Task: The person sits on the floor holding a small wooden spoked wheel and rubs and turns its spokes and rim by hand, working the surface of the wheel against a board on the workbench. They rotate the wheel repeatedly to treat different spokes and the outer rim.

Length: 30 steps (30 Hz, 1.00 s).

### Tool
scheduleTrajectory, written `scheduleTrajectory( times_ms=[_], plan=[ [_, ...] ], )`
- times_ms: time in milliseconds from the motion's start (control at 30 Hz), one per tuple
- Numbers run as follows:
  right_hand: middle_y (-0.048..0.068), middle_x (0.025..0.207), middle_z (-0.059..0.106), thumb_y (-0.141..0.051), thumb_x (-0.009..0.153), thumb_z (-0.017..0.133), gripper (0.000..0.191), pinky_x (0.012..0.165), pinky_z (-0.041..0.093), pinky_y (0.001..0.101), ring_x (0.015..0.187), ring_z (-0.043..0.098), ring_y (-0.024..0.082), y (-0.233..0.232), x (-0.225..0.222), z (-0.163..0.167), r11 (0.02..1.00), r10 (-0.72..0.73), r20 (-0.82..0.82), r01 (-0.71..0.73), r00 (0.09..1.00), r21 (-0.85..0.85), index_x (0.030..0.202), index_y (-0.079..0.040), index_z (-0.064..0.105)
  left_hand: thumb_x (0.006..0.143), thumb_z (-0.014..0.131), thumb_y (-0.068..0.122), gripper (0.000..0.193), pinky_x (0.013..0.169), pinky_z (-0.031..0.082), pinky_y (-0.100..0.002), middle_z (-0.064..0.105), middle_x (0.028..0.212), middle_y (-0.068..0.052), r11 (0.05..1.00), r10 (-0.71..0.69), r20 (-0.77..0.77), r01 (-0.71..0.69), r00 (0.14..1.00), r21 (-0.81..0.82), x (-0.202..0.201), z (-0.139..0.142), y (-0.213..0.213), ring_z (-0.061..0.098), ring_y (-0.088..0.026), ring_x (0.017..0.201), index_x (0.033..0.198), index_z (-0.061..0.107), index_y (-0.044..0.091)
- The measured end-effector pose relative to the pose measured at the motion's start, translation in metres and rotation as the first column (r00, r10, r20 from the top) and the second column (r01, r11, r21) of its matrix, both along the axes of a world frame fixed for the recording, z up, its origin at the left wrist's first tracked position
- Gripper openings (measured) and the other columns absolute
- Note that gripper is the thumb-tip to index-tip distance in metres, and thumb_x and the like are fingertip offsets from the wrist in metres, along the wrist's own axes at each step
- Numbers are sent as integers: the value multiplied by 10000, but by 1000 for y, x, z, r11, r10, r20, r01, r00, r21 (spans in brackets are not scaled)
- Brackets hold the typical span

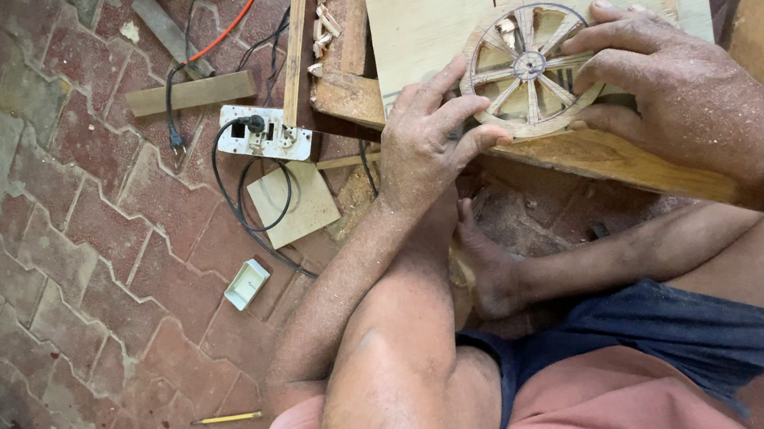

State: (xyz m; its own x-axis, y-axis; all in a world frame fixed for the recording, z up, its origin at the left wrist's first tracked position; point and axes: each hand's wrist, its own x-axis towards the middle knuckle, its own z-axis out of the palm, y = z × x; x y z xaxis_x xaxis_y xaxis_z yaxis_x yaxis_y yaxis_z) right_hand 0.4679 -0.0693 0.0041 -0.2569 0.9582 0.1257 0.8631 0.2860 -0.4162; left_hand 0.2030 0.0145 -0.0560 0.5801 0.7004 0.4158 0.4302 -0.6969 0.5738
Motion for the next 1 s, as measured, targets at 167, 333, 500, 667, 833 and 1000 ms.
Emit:
scheduleTrajectory(
  times_ms=[167,333,500,667,833,1000],
  plan=[
    [99,1408,619,-174,782,810,313,1205,429,441,1497,460,317,0,1,1,1000,5,0,-5,1000,6,1048,-49,703,779,876,466,437,973,581,-379,629,1421,-75,1000,-4,16,4,1000,11,0,2,-1,652,-254,1150,1062,780,147],
    [96,1404,623,-184,782,815,295,1208,430,444,1494,467,318,0,0,0,1000,14,-5,-14,1000,8,1016,-47,698,765,891,445,442,977,576,-376,630,1421,-70,1000,-3,21,3,1000,5,0,1,0,638,-256,1143,1066,776,144],
    [90,1400,625,-205,787,817,293,1212,428,442,1494,466,313,-2,0,2,1000,4,5,-4,1000,13,1009,-50,708,783,877,461,443,1016,560,-390,605,1444,-60,1000,-23,39,24,999,-18,0,-1,-1,624,-268,1189,1077,772,147],
    [98,1379,634,-230,776,821,306,1202,419,429,1484,462,323,-6,-2,3,1000,-11,60,9,998,29,1007,-57,719,787,872,496,467,1041,560,-388,569,1494,-75,998,-38,28,40,999,-49,1,0,1,615,-248,1199,1077,771,144],
    [72,1363,642,-279,782,810,283,1245,374,453,1475,471,312,-5,-3,0,998,-22,123,15,992,56,983,-98,725,700,902,533,564,1042,533,-417,546,1513,-118,997,-45,4,46,999,-55,2,1,4,594,-269,1191,1050,754,117],
    [74,1381,633,-282,806,799,286,1267,365,480,1488,475,323,-5,-3,-3,999,-27,79,26,996,21,1010,-98,723,716,915,526,554,1083,522,-423,562,1514,-108,999,-34,-8,34,999,-34,2,-2,5,582,-291,1245,1047,744,117]
  ],
)
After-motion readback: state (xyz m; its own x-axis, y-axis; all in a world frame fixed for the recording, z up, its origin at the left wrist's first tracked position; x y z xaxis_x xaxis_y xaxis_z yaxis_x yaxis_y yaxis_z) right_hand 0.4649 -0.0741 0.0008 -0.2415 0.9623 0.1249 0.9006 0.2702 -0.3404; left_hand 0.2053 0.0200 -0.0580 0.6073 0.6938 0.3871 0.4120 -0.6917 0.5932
